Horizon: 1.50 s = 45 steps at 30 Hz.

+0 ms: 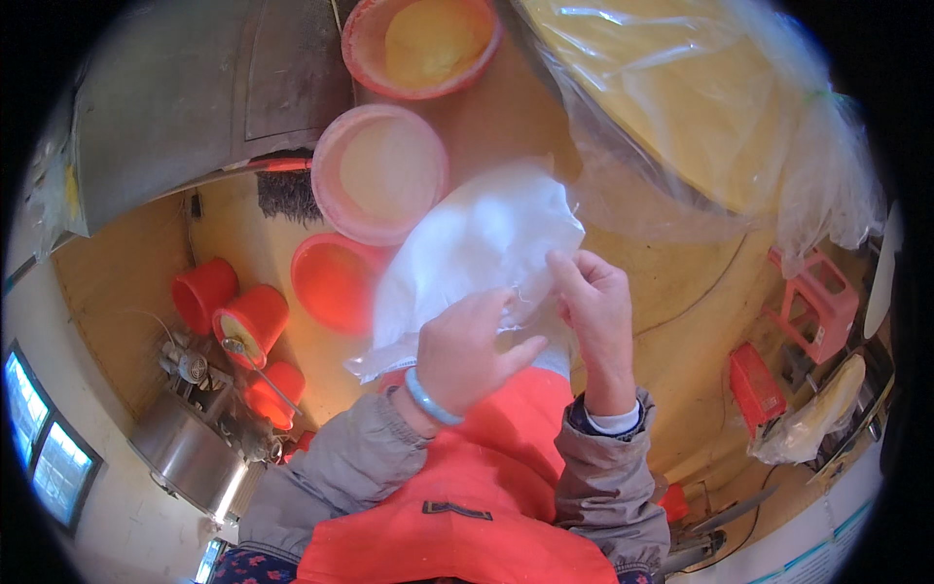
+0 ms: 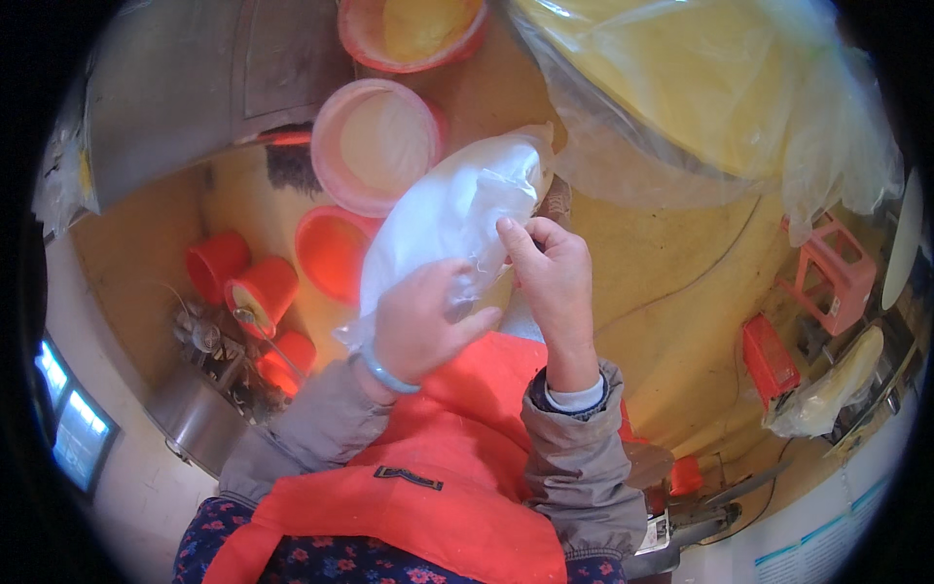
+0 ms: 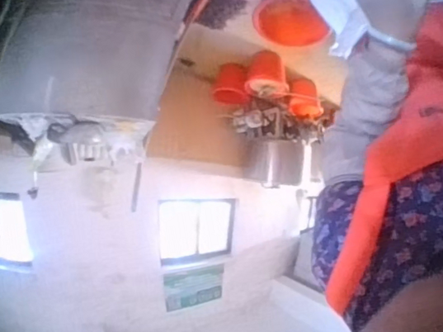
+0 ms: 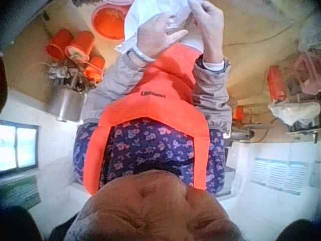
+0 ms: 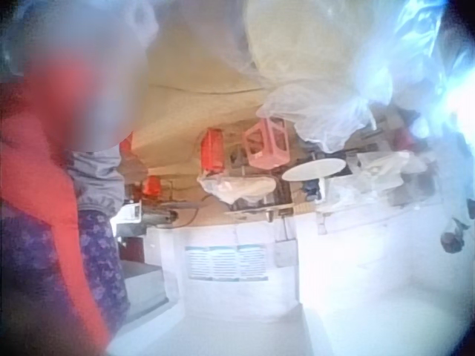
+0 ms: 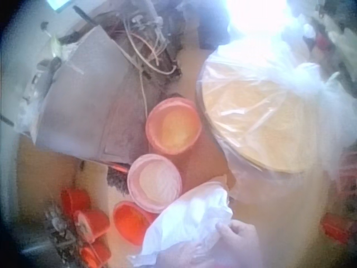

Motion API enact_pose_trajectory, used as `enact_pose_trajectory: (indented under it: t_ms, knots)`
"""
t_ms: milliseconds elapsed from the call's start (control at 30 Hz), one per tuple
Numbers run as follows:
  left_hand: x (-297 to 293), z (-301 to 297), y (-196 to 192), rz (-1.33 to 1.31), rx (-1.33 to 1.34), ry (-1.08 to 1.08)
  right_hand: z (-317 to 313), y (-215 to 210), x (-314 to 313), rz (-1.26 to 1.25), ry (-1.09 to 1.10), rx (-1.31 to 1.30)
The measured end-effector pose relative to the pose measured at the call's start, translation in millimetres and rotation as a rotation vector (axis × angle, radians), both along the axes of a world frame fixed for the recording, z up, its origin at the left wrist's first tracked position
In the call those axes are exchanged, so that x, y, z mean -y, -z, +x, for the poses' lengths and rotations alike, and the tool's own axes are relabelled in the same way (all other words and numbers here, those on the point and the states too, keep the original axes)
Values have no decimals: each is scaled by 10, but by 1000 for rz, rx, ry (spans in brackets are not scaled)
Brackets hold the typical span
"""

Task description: The person sews the opening of a white cloth bag closed using a needle and thread. They repeatedly pass the needle through the fabric and pull the thread to gather and close the bag's top. The task continues throughout the clip without a visible final state.

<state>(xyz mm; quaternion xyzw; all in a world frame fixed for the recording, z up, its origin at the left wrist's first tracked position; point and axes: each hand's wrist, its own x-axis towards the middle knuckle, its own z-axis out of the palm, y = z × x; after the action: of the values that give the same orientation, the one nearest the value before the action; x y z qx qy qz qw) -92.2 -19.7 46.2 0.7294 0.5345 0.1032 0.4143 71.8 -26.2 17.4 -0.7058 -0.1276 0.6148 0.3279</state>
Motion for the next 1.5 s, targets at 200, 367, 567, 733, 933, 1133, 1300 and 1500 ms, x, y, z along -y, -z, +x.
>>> enact_pose_trajectory:
  t_ms: [200,367,567,733,933,1133,1300,1500]
  knots:
    - [-5,76,247,-60,-60,-88,59,108,88,155,56,-208]
    - [-165,-43,352,-288,139,-272,14,277,280,190,155,-257]
    - [-238,-153,480,-518,218,-290,-151,419,451,206,197,-377]
    - [-189,-103,686,-433,337,-198,-179,552,429,254,213,-348]
    - [-149,-12,627,-803,458,-564,-244,628,400,219,232,-389]
    - [-154,58,652,-654,376,-488,-261,659,391,212,241,-432]
    - [-150,42,730,-814,487,-612,-220,704,402,167,219,-415]
    - [-154,-10,718,-634,359,-538,-251,689,371,155,113,-293]
